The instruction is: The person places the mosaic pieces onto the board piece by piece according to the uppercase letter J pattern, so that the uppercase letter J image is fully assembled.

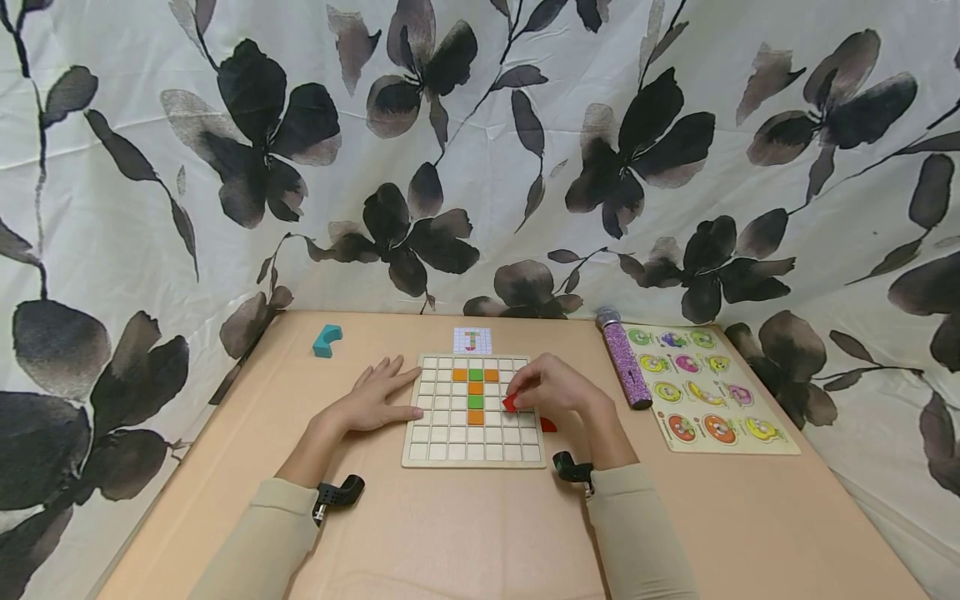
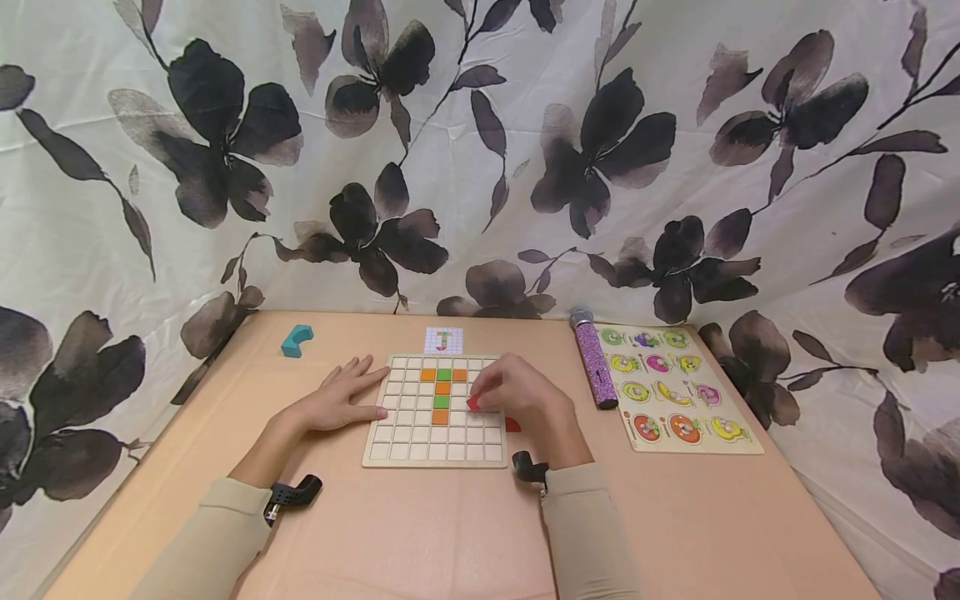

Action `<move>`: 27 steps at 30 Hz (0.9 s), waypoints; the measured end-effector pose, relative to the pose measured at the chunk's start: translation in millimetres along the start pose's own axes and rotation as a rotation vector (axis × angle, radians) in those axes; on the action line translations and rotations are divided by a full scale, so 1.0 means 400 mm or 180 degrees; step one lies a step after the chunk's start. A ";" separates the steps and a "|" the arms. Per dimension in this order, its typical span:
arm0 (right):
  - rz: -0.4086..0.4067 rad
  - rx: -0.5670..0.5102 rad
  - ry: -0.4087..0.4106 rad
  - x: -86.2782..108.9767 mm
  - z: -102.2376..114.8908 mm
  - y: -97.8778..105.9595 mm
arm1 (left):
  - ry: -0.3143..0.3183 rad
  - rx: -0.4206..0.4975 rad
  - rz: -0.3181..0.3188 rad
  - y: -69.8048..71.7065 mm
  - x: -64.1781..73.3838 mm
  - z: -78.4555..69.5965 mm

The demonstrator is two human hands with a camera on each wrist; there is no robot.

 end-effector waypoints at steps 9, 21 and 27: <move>0.0039 -0.0020 -0.0001 -0.008 0.016 -0.026 | -0.0014 -0.0011 -0.0015 0.001 -0.001 -0.001; 0.0160 -0.0245 0.0073 -0.018 0.031 -0.059 | -0.0010 -0.0013 -0.0013 0.002 0.001 -0.003; 0.0292 -0.0295 0.0143 -0.024 0.039 -0.077 | 0.0008 -0.0009 0.0005 0.001 0.001 -0.001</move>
Point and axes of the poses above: each hand's wrist, its own x-axis away from the middle knuckle, its own y-axis out of the back of the hand, z = x × y, the point moved 5 cm from there along -x, towards the middle knuckle, and after that the axes turned 10 degrees about -z, right-handed, at the moved point
